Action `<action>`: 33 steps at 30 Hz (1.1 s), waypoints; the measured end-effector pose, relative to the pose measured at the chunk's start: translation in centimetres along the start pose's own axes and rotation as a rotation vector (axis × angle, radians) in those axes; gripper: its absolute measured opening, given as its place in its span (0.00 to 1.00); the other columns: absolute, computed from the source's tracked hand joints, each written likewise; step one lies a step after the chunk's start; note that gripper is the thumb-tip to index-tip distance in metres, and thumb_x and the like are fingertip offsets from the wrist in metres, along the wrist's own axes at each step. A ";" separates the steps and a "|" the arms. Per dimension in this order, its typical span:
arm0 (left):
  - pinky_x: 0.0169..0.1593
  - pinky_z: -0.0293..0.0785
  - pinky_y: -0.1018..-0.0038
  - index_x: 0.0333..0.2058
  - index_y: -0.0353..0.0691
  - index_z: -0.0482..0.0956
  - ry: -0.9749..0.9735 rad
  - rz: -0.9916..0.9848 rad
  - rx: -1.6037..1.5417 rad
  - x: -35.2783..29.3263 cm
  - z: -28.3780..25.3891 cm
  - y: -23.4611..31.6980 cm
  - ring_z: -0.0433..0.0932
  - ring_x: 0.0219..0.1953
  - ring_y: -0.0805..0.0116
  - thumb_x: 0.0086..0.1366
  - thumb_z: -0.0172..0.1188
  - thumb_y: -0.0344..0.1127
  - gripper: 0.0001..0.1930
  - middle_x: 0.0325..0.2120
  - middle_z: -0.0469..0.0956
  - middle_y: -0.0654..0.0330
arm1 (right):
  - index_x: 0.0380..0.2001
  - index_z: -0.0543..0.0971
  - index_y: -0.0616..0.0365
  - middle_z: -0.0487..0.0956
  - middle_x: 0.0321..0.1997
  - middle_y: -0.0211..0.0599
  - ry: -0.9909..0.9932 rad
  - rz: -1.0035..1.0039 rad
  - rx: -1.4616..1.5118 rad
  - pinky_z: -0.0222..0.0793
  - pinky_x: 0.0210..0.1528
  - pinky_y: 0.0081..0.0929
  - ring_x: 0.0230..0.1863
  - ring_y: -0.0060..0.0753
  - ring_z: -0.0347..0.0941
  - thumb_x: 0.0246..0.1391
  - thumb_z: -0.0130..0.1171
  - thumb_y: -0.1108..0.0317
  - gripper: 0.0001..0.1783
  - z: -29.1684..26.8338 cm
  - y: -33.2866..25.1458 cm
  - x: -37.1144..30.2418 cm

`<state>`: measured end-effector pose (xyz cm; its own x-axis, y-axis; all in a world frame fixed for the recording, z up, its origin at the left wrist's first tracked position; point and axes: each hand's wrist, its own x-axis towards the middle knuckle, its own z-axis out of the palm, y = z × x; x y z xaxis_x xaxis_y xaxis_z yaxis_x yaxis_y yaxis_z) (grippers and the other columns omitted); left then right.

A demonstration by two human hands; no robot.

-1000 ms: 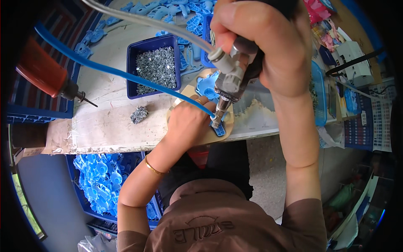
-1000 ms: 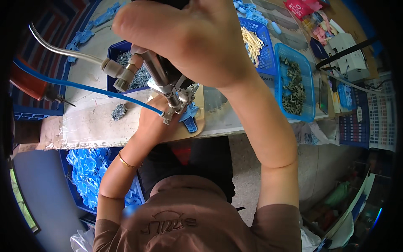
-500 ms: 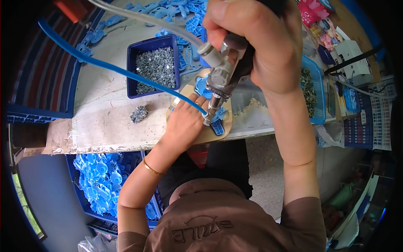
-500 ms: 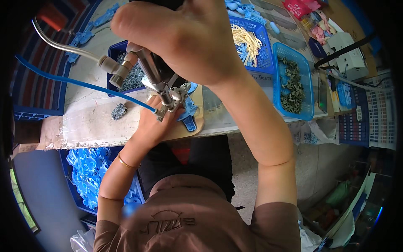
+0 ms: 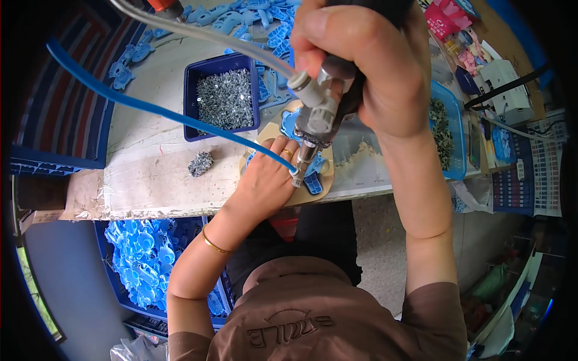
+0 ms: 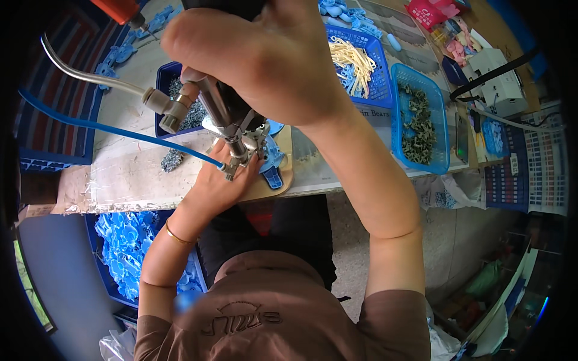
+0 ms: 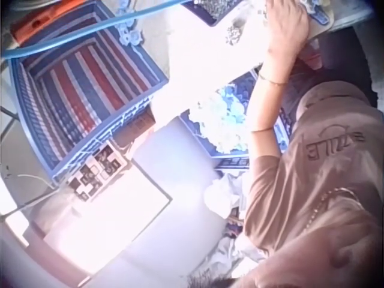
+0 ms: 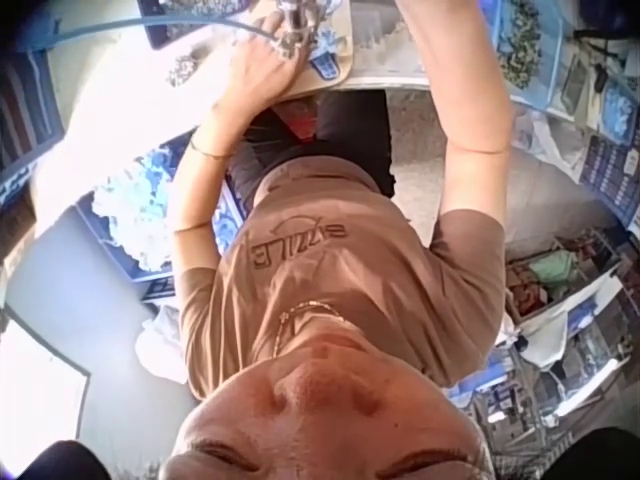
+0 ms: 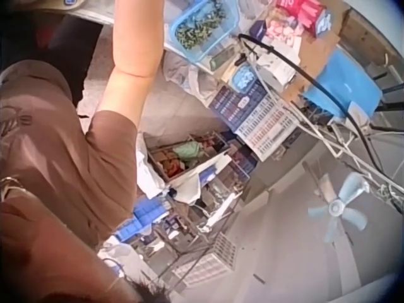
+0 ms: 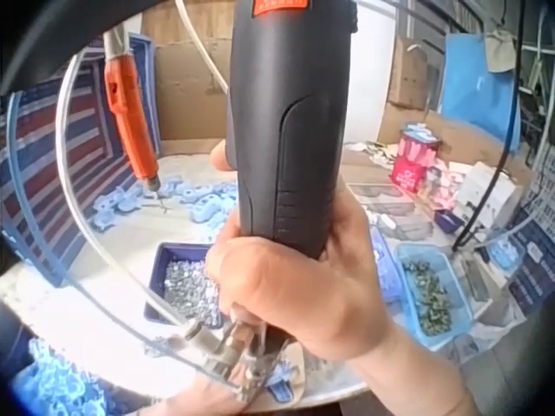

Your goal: Assembling toy controller shells and internal components using an electric screwdriver and a press.

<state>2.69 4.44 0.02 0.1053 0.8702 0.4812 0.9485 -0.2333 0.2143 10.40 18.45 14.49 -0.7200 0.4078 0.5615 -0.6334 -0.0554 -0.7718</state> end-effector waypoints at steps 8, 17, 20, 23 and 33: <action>0.45 0.73 0.60 0.36 0.34 0.73 0.026 0.064 -0.041 -0.4 0.3 -1.0 0.75 0.38 0.50 0.52 0.64 0.24 0.12 0.35 0.75 0.50 | 0.55 0.65 0.69 0.78 0.26 0.38 0.030 0.038 0.049 0.71 0.26 0.20 0.22 0.23 0.75 0.46 0.62 0.78 0.32 0.4 -0.1 -0.1; 0.47 0.72 0.61 0.41 0.35 0.74 -0.103 -0.063 -0.103 -0.4 -1.5 -0.8 0.74 0.44 0.49 0.54 0.65 0.31 0.16 0.38 0.76 0.51 | 0.56 0.64 0.70 0.78 0.27 0.38 0.028 0.038 0.015 0.71 0.26 0.20 0.23 0.23 0.74 0.47 0.62 0.76 0.32 0.7 -0.8 -0.5; 0.49 0.70 0.62 0.42 0.33 0.74 -0.125 -0.088 -0.071 -1.0 -2.0 -0.6 0.73 0.45 0.51 0.55 0.65 0.36 0.18 0.41 0.75 0.51 | 0.55 0.64 0.69 0.78 0.26 0.37 0.081 0.089 -0.002 0.70 0.26 0.19 0.23 0.22 0.74 0.48 0.62 0.76 0.31 0.7 -1.0 -0.9; 0.51 0.69 0.62 0.43 0.33 0.75 -0.146 -0.086 -0.050 -1.6 -2.2 -0.5 0.72 0.48 0.51 0.55 0.65 0.40 0.20 0.44 0.75 0.50 | 0.53 0.65 0.68 0.77 0.26 0.36 0.079 0.082 -0.014 0.70 0.25 0.19 0.23 0.22 0.74 0.47 0.62 0.78 0.29 0.4 -0.1 -1.1; 0.56 0.66 0.60 0.40 0.33 0.78 -0.136 -0.088 0.033 -2.3 -0.7 -0.1 0.72 0.49 0.54 0.53 0.65 0.41 0.20 0.40 0.77 0.52 | 0.55 0.59 0.63 0.74 0.22 0.33 0.155 -0.044 0.055 0.69 0.22 0.19 0.19 0.20 0.72 0.46 0.59 0.83 0.32 1.3 1.6 -2.5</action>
<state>2.14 2.16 -0.48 0.0588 0.9378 0.3422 0.9650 -0.1412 0.2212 10.84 16.14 12.21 -0.6419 0.5460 0.5383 -0.6806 -0.0824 -0.7280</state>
